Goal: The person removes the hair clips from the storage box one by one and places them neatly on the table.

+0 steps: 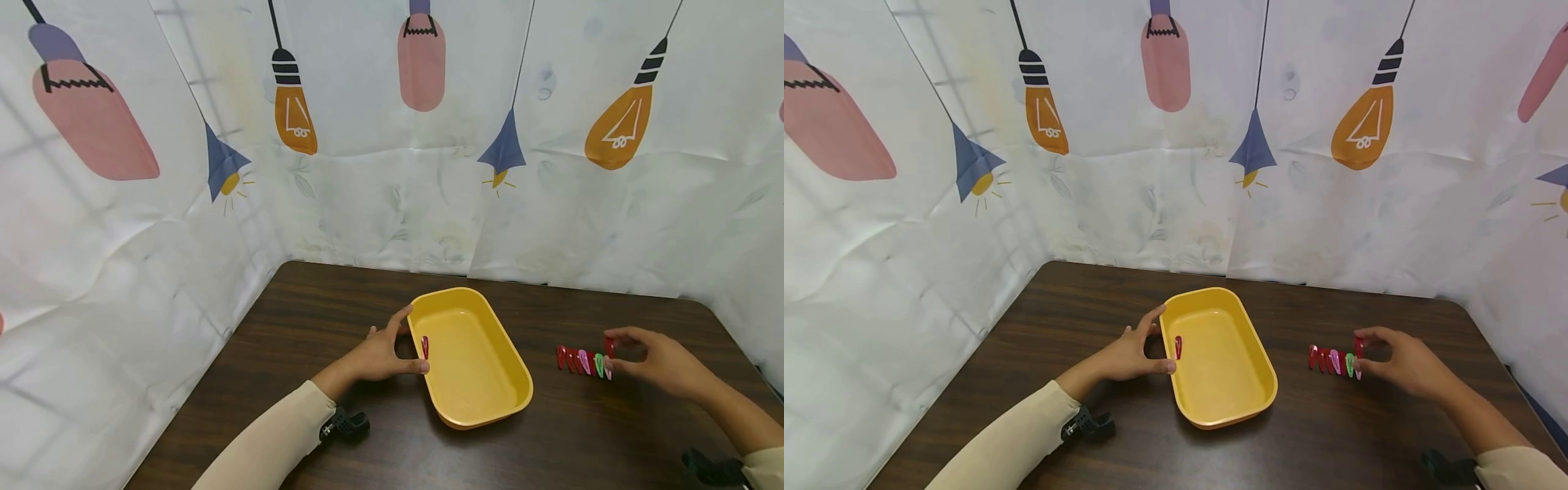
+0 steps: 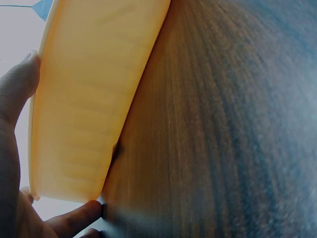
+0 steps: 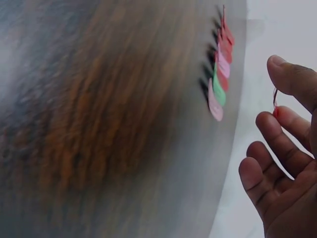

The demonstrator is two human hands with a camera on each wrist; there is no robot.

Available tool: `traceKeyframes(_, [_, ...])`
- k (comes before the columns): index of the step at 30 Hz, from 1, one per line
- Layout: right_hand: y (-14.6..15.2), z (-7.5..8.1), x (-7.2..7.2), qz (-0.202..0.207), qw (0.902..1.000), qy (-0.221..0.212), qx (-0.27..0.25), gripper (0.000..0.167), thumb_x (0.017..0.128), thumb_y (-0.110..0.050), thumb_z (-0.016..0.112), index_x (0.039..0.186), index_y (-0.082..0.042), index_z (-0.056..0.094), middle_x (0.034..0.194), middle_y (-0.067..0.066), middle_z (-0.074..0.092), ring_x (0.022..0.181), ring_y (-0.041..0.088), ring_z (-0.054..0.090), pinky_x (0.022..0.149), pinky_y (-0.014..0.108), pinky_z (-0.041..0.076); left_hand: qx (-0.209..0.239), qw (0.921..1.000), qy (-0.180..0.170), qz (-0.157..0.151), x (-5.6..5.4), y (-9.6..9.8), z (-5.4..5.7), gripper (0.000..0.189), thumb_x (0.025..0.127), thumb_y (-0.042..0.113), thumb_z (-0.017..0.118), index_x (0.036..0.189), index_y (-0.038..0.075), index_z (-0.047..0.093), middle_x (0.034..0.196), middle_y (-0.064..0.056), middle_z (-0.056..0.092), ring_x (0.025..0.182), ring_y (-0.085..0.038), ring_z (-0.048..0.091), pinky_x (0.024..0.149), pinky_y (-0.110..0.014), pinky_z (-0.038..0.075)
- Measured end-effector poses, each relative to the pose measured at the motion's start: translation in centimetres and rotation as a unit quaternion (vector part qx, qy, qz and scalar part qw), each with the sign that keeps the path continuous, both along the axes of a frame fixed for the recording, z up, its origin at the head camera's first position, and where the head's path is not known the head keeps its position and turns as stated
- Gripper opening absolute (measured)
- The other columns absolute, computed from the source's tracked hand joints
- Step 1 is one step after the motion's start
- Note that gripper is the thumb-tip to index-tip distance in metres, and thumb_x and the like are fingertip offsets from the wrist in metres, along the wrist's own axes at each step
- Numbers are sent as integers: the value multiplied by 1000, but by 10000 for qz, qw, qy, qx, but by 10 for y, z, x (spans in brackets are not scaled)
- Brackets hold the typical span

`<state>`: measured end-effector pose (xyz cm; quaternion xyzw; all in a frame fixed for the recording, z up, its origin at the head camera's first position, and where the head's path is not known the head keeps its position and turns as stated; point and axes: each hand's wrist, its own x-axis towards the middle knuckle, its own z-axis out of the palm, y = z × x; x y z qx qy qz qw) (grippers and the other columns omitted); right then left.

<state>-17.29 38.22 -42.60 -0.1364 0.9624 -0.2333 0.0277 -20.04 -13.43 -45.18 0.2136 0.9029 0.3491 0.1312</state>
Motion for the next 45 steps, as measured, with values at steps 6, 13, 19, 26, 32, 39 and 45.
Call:
traceKeyframes(6, [8,-8,2,-13,10000,-70,-5,67,88,-42,82,135,1,61,122,24,66,103,43,64,79,58,53,-5,10000,-3,-1,0,0,1,119,80,70,75,165,30,2,145,-3,57,139,-28,48,118,-67,0])
traceKeyframes(13, [15,-17,4,0,9998,-207,46,70,85,-45,83,134,-1,62,125,25,65,101,37,64,74,49,53,22,10000,-7,17,0,0,0,119,81,70,75,165,30,2,145,-4,57,138,-28,50,118,-67,1])
traceKeyframes(19, [19,-23,5,151,9998,-149,-44,67,84,-43,85,132,0,64,126,26,64,116,53,57,84,66,48,40,10000,17,16,0,0,0,119,81,69,76,165,30,2,145,-4,57,138,-28,50,118,-67,1])
traceKeyframes(26, [22,-28,5,282,9996,-31,-96,63,83,-38,87,128,2,66,125,26,64,117,55,54,87,70,45,48,10000,17,18,0,0,0,119,81,69,76,165,30,2,145,-3,58,137,-27,50,118,-68,1])
traceKeyframes(32, [20,-30,4,329,9993,96,-117,60,81,-33,89,125,2,67,125,28,64,118,57,52,88,71,43,45,10000,13,12,1,0,1,119,81,70,75,165,29,2,144,-3,58,137,-27,50,118,-67,1])
traceKeyframes(39, [19,-31,5,197,9997,70,109,58,81,-33,89,124,1,68,130,36,55,119,61,45,88,75,38,-11,10000,10,-9,1,0,2,120,80,71,74,165,28,2,146,-3,57,138,-27,49,118,-67,-1])
traceKeyframes(45, [19,-32,5,84,9997,-44,229,62,81,-37,88,125,1,67,133,38,50,119,64,39,88,78,33,11,10000,-6,13,1,0,1,119,80,71,75,165,29,2,145,-3,57,138,-27,50,118,-67,0])
